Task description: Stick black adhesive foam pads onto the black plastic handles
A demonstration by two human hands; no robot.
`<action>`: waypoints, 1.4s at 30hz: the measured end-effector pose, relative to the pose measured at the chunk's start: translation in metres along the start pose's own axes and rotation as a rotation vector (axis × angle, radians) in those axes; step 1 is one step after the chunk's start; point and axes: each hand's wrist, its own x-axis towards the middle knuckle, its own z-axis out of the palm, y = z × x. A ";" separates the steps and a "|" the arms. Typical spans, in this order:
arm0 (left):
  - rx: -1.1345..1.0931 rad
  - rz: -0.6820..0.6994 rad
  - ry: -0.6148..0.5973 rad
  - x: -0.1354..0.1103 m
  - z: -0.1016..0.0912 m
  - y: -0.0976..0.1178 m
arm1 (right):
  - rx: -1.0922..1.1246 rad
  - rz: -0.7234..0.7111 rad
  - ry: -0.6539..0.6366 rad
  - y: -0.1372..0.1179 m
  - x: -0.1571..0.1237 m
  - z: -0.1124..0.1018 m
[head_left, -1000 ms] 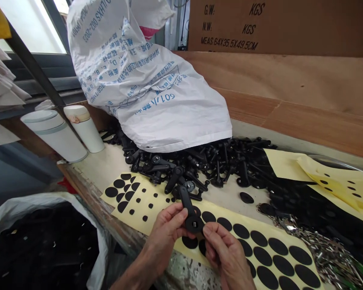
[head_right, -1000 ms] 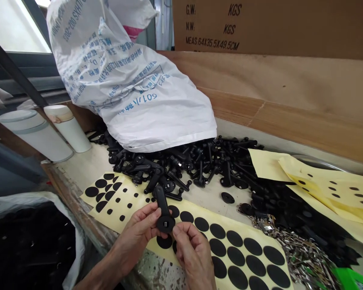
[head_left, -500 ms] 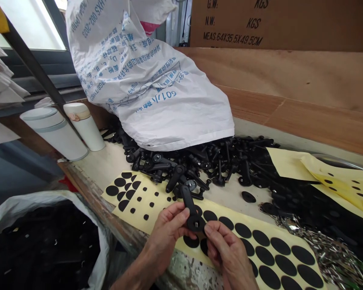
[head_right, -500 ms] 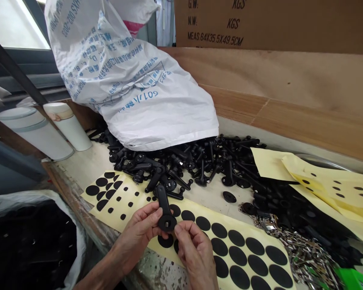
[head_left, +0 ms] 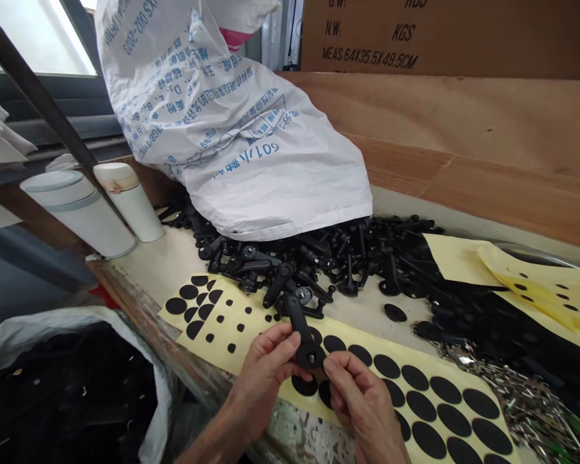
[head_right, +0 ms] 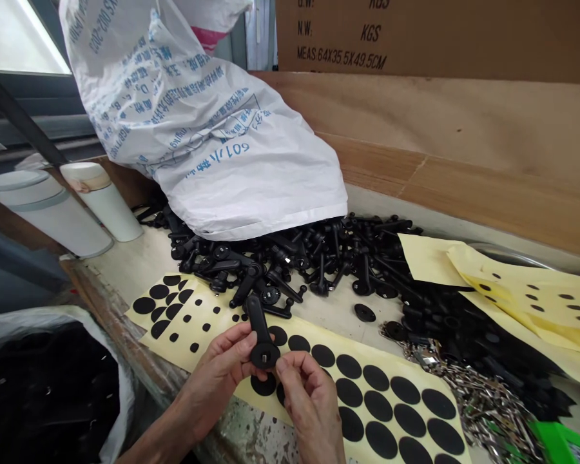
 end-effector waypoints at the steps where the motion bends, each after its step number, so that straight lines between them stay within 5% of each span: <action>1: -0.005 0.001 0.002 0.000 0.000 0.000 | -0.017 -0.019 0.009 0.000 0.000 0.000; 12: 0.139 0.018 -0.068 -0.003 0.001 0.004 | -0.224 -0.205 0.059 -0.002 -0.004 0.004; 20: 0.263 0.055 -0.018 -0.005 0.001 0.001 | -0.918 -0.693 0.284 0.007 -0.011 0.005; 24: 0.237 0.054 -0.005 -0.005 0.002 0.000 | -1.159 -0.736 0.316 0.005 -0.009 -0.003; 29: 0.204 0.050 -0.017 -0.005 0.001 0.002 | -0.742 -0.476 0.168 -0.003 0.003 -0.012; 35: 0.156 0.039 -0.044 -0.006 0.003 0.001 | -0.254 -0.323 -0.155 -0.002 0.009 0.007; 39: 0.169 0.062 0.024 -0.011 0.004 0.003 | -0.180 -0.270 -0.331 0.003 0.006 0.011; 42: 0.257 0.063 0.156 -0.028 -0.015 0.027 | -0.314 -0.316 -0.361 0.006 0.003 0.004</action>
